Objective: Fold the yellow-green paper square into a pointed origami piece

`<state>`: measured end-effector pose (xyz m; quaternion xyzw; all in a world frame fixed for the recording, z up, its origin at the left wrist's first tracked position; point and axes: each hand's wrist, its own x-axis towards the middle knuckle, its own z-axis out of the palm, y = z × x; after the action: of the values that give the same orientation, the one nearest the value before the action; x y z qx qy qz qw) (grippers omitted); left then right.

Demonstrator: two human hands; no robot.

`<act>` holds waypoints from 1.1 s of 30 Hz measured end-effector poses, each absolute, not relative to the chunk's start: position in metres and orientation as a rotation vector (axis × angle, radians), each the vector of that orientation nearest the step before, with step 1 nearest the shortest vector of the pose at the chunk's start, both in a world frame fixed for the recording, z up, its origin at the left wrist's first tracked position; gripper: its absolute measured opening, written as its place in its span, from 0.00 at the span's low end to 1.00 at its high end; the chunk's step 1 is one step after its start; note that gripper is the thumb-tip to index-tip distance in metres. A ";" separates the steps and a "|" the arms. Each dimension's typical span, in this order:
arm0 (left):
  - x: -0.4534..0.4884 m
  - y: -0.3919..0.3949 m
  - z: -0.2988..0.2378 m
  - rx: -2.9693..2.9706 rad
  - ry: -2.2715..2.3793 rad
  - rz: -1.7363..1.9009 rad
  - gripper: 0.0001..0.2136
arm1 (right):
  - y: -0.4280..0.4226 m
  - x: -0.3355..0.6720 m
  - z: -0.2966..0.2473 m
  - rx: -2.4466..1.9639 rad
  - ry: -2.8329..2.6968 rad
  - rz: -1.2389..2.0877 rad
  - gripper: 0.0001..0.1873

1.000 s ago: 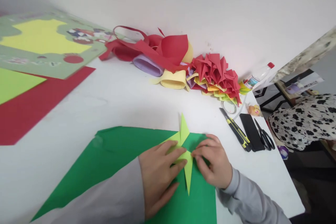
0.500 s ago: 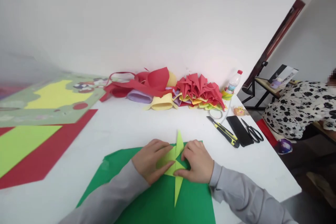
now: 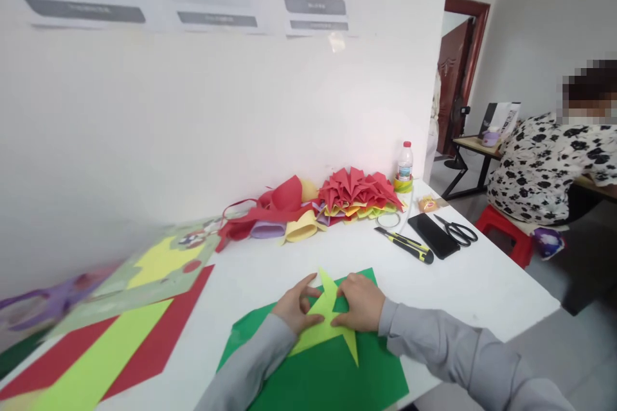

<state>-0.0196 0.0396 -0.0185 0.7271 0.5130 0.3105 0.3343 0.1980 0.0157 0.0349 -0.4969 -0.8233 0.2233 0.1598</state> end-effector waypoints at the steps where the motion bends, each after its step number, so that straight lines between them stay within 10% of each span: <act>1: -0.019 0.039 -0.017 1.831 1.311 0.823 0.45 | 0.017 0.199 0.034 -1.419 -2.339 0.659 0.23; 11: -0.009 0.037 0.015 1.475 1.101 1.012 0.44 | 0.027 0.206 0.037 -1.290 -2.163 0.962 0.09; 22: 0.020 0.049 0.015 1.469 1.048 0.809 0.15 | 0.029 0.216 0.038 -1.170 -1.869 1.108 0.11; 33: 0.011 0.029 0.016 1.319 1.197 0.922 0.22 | 0.031 0.217 0.026 -1.087 -1.762 1.251 0.16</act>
<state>0.0106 0.0290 0.0164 0.5544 0.5031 0.3875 0.5380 0.2167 0.0314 0.0256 -0.4204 -0.6813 0.4838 0.3536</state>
